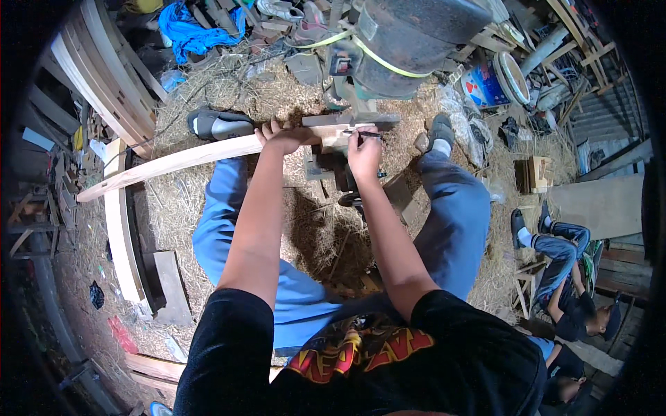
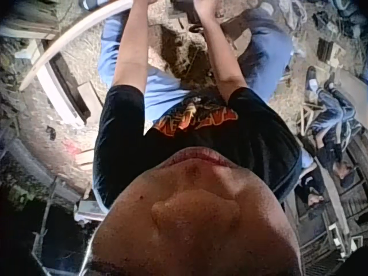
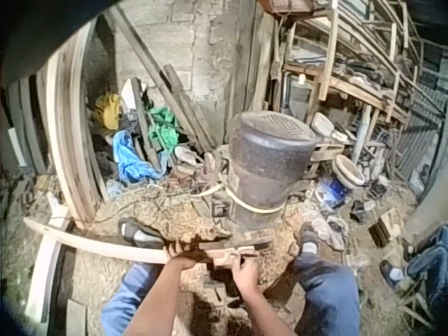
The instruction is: The person uses a router to cut a groove into a piece of wood while sitting on the floor. They then mark the wood with a pencil and continue to route the channel.
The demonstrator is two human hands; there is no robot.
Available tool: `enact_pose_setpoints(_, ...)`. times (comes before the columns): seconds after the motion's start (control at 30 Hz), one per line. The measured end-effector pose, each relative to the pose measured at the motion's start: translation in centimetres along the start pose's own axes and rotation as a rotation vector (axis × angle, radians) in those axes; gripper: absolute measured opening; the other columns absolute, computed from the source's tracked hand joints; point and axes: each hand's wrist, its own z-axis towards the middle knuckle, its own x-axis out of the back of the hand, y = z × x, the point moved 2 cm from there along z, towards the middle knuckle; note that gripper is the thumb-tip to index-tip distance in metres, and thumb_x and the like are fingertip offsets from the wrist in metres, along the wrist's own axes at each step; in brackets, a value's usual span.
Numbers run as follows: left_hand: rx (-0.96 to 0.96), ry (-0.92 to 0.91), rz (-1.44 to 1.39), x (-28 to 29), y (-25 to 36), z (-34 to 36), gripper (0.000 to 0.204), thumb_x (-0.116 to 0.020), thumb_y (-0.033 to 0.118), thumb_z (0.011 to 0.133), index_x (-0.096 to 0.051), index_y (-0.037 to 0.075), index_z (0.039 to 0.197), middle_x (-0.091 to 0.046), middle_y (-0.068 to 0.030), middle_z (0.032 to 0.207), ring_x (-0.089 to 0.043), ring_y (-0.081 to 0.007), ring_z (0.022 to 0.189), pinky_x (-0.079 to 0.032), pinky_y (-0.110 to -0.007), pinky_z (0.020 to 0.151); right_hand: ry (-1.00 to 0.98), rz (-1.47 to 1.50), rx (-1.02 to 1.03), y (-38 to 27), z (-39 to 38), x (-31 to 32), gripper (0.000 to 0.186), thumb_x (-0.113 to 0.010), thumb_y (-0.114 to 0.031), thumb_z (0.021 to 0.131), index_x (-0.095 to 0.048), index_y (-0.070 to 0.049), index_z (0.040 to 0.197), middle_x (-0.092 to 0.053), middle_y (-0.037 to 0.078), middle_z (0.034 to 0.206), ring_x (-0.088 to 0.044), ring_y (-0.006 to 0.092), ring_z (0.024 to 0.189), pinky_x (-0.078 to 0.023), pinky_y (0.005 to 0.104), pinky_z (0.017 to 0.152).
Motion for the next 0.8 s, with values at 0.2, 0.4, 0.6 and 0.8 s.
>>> enact_pose_setpoints(0.2,0.04,0.061,0.041,-0.9,-0.1,1.3,0.094,-0.036,0.084,0.085,-0.021,0.031,0.162,-0.002,-0.0148,0.17,0.002,-0.04,0.156,0.009,-0.059,0.121,0.062,-0.03,0.155,0.0,0.1,0.3,0.018,-0.061,-0.015,0.093,-0.059,0.002,0.097,-0.069,0.024,0.085,-0.069,0.0428,0.079,-0.055,0.0476,0.071)
enact_pose_setpoints(0.4,0.041,0.048,0.061,-1.4,-0.9,2.5,0.096,-0.036,0.086,0.084,-0.021,0.031,0.162,-0.002,-0.0138,0.17,0.001,-0.04,0.156,0.009,-0.059,0.121,0.127,0.003,0.009,0.7,0.4,0.2,0.018,-0.063,-0.017,0.092,-0.059,0.0,0.097,-0.068,0.023,0.087,-0.068,0.0417,0.083,-0.054,0.0476,0.074)
enact_pose_setpoints(0.6,0.112,0.076,0.046,-1.1,-0.9,1.7,0.095,-0.034,0.085,0.085,-0.025,0.029,0.161,-0.004,-0.0131,0.17,0.002,-0.0405,0.155,0.009,-0.06,0.12,0.186,-0.071,0.128,0.6,0.3,0.4,0.021,-0.064,-0.019,0.091,-0.06,0.001,0.095,-0.068,0.023,0.087,-0.067,0.0435,0.084,-0.052,0.0497,0.077)
enact_pose_setpoints(0.8,0.059,0.042,0.036,-0.2,0.0,0.0,0.094,-0.033,0.086,0.085,-0.029,0.03,0.16,-0.005,-0.0127,0.17,0.002,-0.0416,0.155,0.009,-0.061,0.12,0.168,-0.069,0.069,0.8,0.4,0.8,0.024,-0.062,-0.021,0.093,-0.062,0.002,0.096,-0.068,0.027,0.091,-0.066,0.0448,0.091,-0.051,0.051,0.081)
